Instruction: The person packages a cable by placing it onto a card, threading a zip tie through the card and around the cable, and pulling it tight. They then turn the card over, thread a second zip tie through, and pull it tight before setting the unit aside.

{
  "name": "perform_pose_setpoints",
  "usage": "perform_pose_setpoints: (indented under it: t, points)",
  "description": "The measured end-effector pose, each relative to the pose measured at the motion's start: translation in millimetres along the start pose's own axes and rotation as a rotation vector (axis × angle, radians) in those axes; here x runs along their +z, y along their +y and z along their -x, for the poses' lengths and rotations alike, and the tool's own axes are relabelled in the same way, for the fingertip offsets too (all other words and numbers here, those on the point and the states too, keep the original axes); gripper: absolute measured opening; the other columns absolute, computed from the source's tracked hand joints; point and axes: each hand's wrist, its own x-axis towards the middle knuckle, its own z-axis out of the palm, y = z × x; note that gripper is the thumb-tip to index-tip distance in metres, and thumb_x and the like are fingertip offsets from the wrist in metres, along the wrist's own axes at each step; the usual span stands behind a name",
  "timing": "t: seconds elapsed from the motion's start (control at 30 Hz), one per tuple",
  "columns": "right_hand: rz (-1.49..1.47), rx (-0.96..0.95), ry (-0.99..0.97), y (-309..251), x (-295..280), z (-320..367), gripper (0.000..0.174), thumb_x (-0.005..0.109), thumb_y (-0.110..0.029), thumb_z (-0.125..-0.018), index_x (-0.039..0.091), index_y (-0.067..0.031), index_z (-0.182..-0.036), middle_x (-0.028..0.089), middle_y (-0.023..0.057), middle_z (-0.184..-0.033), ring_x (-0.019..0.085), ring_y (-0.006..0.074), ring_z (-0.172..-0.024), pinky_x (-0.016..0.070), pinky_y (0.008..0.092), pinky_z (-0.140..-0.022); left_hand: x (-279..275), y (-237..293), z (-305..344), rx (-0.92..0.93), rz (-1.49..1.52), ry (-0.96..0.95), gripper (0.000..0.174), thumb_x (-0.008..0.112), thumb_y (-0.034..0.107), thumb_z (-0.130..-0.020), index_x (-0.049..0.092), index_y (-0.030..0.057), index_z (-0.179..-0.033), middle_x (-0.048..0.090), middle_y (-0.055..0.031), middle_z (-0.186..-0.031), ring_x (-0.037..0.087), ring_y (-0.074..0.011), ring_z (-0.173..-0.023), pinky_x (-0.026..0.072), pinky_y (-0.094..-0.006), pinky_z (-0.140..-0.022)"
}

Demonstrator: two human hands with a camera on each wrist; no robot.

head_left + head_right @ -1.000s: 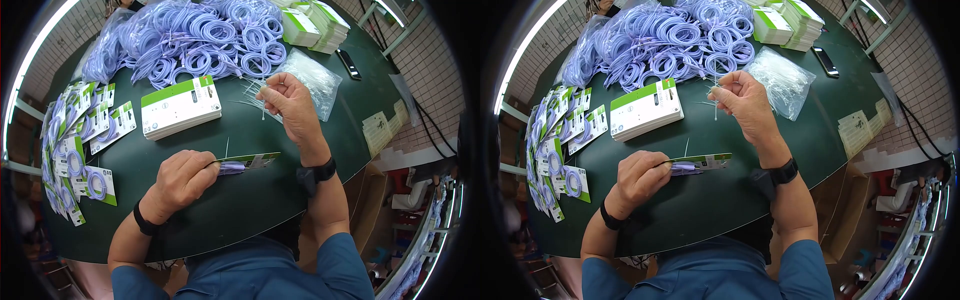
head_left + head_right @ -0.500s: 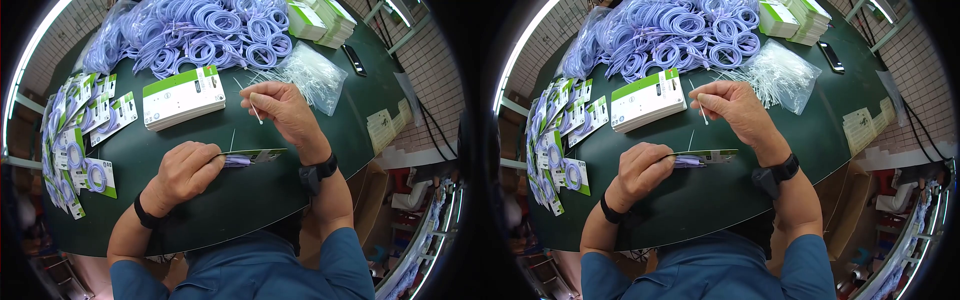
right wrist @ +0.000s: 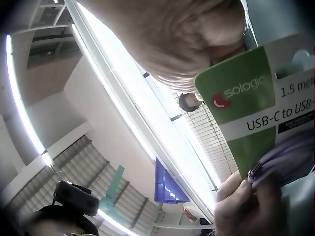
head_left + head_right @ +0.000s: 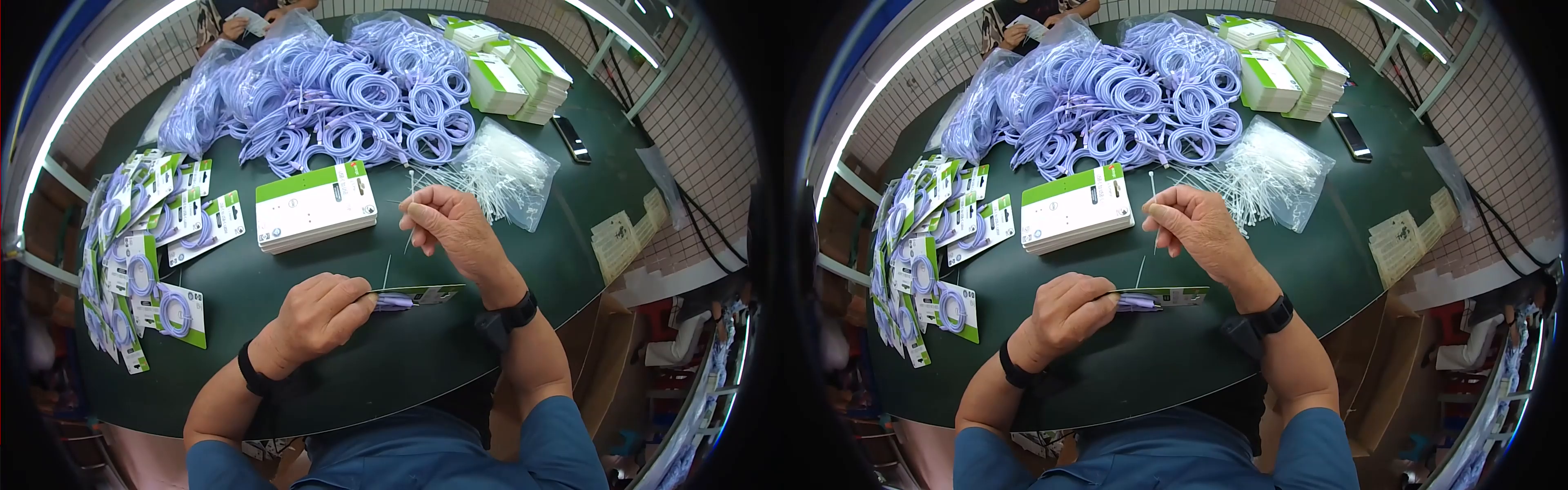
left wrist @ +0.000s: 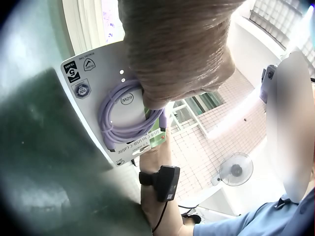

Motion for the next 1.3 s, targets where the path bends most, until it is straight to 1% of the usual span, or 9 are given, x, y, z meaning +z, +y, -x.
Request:
perform_pose_setpoints:
  t: [0.1,0.27,0.37,0.5,0.77,0.83,1.0,1.1,1.3]
  points:
    - [0.139,0.062,0.011,8.7,-0.2,-3.4,0.019,0.067,-0.017,-0.109,0.072,0.0011,-0.112,0.072,0.0033,-0.088,0.061,0.0046,-0.068,0.0507,0.0205,-0.055,0.4,0.7,1.6,-0.001,0.003,-0.003,0.023,0.084,0.0,-0.078,0.069,0.0018,-0.095,0.071,-0.0109,-0.092,0.071,-0.0255,-0.073,0.0582,-0.035,-0.062]
    - [0.325,0.102,0.002,13.8,1.9,-5.4,0.02,0.066,-0.017,-0.109,0.073,0.0014,-0.113,0.071,0.0017,-0.085,0.062,0.0052,-0.069,0.0523,0.021,-0.058,0.4,0.3,1.5,0.001,0.003,-0.008,0.023,0.084,0.0,-0.078,0.07,0.0012,-0.096,0.071,-0.0113,-0.092,0.071,-0.0257,-0.073,0.0585,-0.035,-0.063]
    - [0.398,0.012,-0.034,19.5,1.9,-7.6,0.021,0.067,-0.017,-0.108,0.074,0.0017,-0.116,0.07,0.0012,-0.083,0.063,0.0056,-0.071,0.0539,0.0215,-0.063,1.1,-0.1,1.1,0.004,-0.001,-0.004,0.023,0.084,0.0,-0.078,0.07,0.0009,-0.096,0.071,-0.0114,-0.092,0.071,-0.0258,-0.073,0.0585,-0.0349,-0.063]
    - [0.372,-0.047,-0.017,24.2,-2.3,-9.5,0.023,0.068,-0.017,-0.107,0.074,0.0025,-0.117,0.071,0.002,-0.087,0.067,0.0069,-0.076,0.0548,0.022,-0.067,0.7,0.6,0.0,-0.004,0.005,-0.006,0.024,0.084,0.0,-0.078,0.069,0.0006,-0.097,0.071,-0.0115,-0.093,0.071,-0.0259,-0.074,0.0583,-0.0349,-0.063]
    - [-0.061,0.128,0.017,26.0,0.0,-10.9,0.017,0.074,-0.014,-0.103,0.073,0.0002,-0.113,0.075,0.0057,-0.098,0.074,0.0105,-0.084,0.0573,0.0197,-0.069,6.5,-3.9,5.6,-0.031,0.011,-0.015,0.023,0.081,0.002,-0.076,0.072,0.0008,-0.097,0.071,-0.0113,-0.093,0.071,-0.0256,-0.074,0.0583,-0.035,-0.063]
    - [-0.08,0.145,0.012,25.3,3.4,-10.9,0.017,0.075,-0.014,-0.103,0.073,-0.0002,-0.112,0.075,0.0062,-0.098,0.074,0.0104,-0.084,0.0578,0.0194,-0.07,5.6,-4.9,4.7,-0.034,0.017,-0.023,0.028,0.086,-0.002,-0.075,0.07,0.0014,-0.098,0.072,-0.0118,-0.094,0.071,-0.0264,-0.073,0.0579,-0.0347,-0.062]
    - [-0.079,0.163,-0.031,32.2,7.4,-12.7,0.018,0.077,-0.013,-0.101,0.072,-0.0004,-0.113,0.076,0.0075,-0.098,0.075,0.01,-0.084,0.0594,0.0188,-0.071,4.8,-5.3,1.3,-0.047,0.009,-0.058,0.028,0.086,-0.003,-0.075,0.069,0.0015,-0.096,0.072,-0.0119,-0.093,0.07,-0.0262,-0.072,0.0572,-0.0344,-0.061]
    - [-0.066,0.177,-0.043,33.9,8.9,-12.2,0.019,0.078,-0.012,-0.101,0.071,0.0001,-0.113,0.076,0.0078,-0.098,0.075,0.0099,-0.084,0.0599,0.0189,-0.071,8.1,-8.0,0.8,-0.02,-0.021,-0.018,0.023,0.079,0.005,-0.074,0.073,0.0011,-0.096,0.069,-0.0105,-0.094,0.068,-0.0232,-0.071,0.0544,-0.0334,-0.059]
    - [-0.089,0.21,-0.054,31.1,12.4,-10.6,0.019,0.078,-0.012,-0.1,0.071,0.0005,-0.112,0.076,0.0077,-0.097,0.075,0.0097,-0.083,0.0605,0.0187,-0.071,7.3,-8.6,1.6,-0.035,-0.01,-0.039,0.023,0.081,0.005,-0.074,0.072,0.0012,-0.095,0.069,-0.0103,-0.094,0.068,-0.0232,-0.07,0.0542,-0.0336,-0.058]
